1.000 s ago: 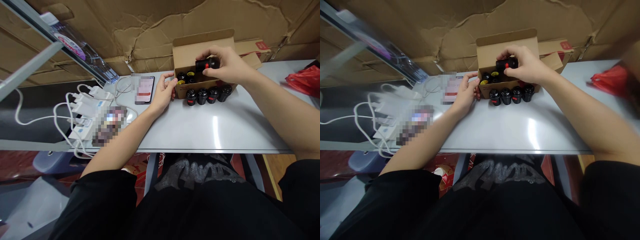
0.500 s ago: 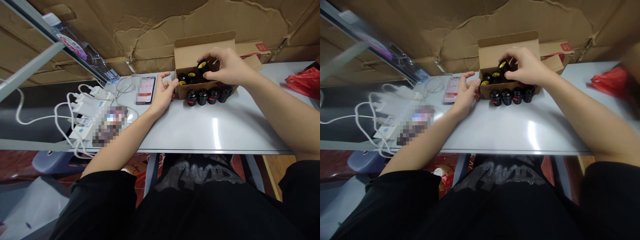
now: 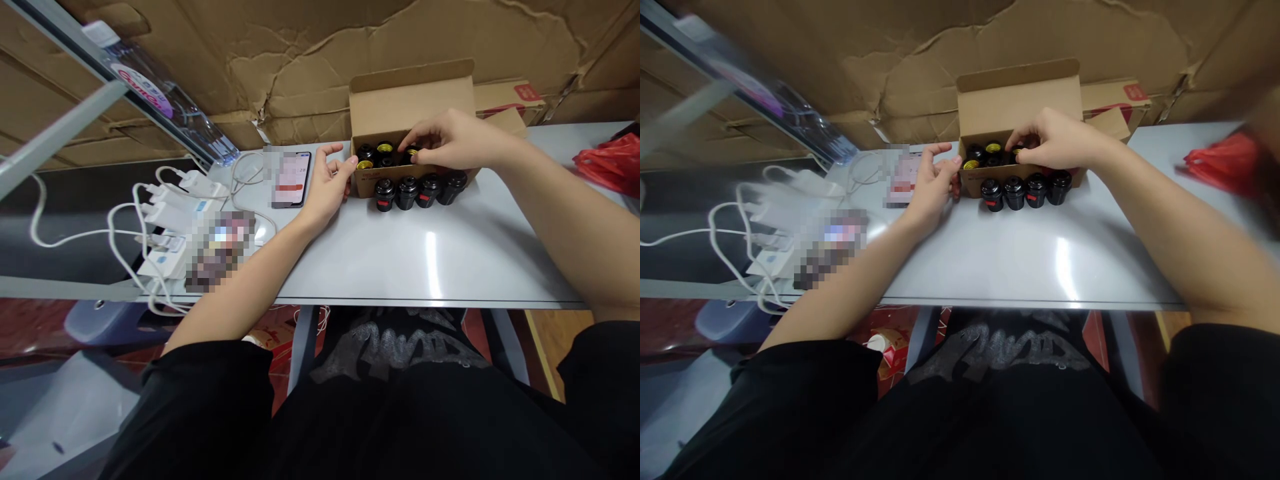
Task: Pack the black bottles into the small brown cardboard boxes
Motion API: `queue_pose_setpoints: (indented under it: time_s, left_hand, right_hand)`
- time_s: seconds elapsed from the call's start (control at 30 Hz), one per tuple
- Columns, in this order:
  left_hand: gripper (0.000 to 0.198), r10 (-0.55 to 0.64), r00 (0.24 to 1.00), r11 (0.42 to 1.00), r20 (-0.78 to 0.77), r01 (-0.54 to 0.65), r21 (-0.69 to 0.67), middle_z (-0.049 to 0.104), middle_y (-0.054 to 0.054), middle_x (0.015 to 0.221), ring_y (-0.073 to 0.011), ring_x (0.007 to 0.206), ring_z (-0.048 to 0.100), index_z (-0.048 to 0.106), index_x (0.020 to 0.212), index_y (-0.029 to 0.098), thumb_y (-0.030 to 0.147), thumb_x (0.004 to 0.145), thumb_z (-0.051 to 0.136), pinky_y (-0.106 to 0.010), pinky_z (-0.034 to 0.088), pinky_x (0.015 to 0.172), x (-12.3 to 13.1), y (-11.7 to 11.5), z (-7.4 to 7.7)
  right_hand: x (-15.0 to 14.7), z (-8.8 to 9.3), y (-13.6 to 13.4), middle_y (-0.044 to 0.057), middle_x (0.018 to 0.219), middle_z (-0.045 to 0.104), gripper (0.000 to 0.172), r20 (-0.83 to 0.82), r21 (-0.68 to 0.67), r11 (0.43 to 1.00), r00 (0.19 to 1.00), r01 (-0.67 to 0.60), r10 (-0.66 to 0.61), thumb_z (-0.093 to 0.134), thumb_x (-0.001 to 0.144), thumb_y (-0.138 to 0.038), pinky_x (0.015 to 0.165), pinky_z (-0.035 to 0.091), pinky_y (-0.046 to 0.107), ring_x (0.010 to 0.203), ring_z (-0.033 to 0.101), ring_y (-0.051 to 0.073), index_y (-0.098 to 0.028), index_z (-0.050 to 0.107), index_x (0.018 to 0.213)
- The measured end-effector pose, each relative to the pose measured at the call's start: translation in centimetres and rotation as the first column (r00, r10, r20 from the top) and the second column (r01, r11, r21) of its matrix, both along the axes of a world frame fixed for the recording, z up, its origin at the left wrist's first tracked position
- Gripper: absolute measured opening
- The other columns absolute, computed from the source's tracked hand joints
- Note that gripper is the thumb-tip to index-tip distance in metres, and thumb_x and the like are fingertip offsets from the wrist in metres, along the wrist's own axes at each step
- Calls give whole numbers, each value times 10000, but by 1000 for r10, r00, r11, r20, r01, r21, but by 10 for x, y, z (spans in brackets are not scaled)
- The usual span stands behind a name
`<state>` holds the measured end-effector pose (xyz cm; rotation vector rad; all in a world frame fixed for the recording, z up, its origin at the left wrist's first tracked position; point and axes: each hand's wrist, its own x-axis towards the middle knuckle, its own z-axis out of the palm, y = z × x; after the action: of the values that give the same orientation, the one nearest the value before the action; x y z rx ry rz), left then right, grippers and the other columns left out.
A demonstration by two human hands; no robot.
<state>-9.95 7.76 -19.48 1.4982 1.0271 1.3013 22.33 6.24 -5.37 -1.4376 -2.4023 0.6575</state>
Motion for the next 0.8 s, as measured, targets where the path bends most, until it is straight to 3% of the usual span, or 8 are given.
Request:
queue_pose_setpoints:
  time_s: [0.2, 0.37, 0.47, 0.53, 0.63, 0.73, 0.8]
  left_hand:
    - [733, 1, 999, 1000, -54, 1, 30, 605, 56, 875, -162, 654, 656, 628, 1483, 356, 896, 1088, 929, -330, 517, 623, -3, 6, -6]
    - [755, 17, 996, 999, -90, -13, 42, 596, 52, 872, -166, 658, 645, 633, 1490, 360, 945, 1088, 889, -326, 494, 623, -3, 7, -10]
    - [826, 46, 986, 996, -158, -34, 79, 590, 47, 857, -188, 701, 645, 647, 1486, 346, 1027, 1060, 841, -349, 528, 678, -9, 12, -6]
    - [843, 88, 969, 987, -231, -54, 149, 597, 37, 852, -207, 759, 648, 676, 1452, 335, 1055, 1041, 830, -371, 555, 743, -18, 12, 7]
    - [758, 189, 893, 962, -408, -85, 259, 658, 2, 911, -231, 836, 657, 735, 1415, 330, 990, 1064, 857, -407, 587, 841, -41, -7, 45]
    - [561, 284, 705, 953, -650, -134, 270, 744, -59, 1065, -285, 958, 704, 787, 1417, 315, 776, 1107, 869, -478, 628, 965, -78, -55, 88]
    - [501, 374, 505, 927, -778, -185, 326, 771, -114, 1207, -351, 1121, 708, 796, 1421, 262, 563, 1030, 884, -580, 621, 1109, -115, -94, 103]
  right_hand:
    - [3, -5, 4, 38, 900, 781, 416, 34, 10, 999, 999, -42, 41, 775, 1188, -276, 817, 498, 410, 809, 618, 261, -253, 954, 1563]
    - [1, -6, 4, 30, 853, 772, 467, 20, 2, 1000, 1000, 6, -6, 668, 1272, -215, 798, 489, 387, 763, 655, 236, -205, 923, 1663]
    - [-1, -5, 3, 55, 974, 844, 415, 22, 23, 1000, 1000, -10, 10, 723, 1268, -204, 811, 497, 381, 808, 656, 226, -215, 940, 1621]
    - [-2, -4, 1, 54, 979, 834, 396, 40, 31, 999, 999, -6, 5, 725, 1276, -183, 814, 488, 387, 802, 627, 215, -213, 950, 1601]
    - [-3, -4, 0, 20, 880, 760, 407, 21, -10, 999, 999, 37, -37, 681, 1304, -162, 748, 480, 389, 719, 627, 199, -214, 947, 1607]
    - [-3, -5, 2, 9, 866, 768, 399, -19, -35, 997, 998, 65, -65, 683, 1301, -151, 677, 491, 367, 676, 694, 192, -243, 954, 1580]
    - [-3, -6, 4, 4, 851, 779, 379, -42, -32, 997, 997, 69, -70, 711, 1284, -148, 635, 490, 348, 658, 717, 190, -260, 961, 1545]
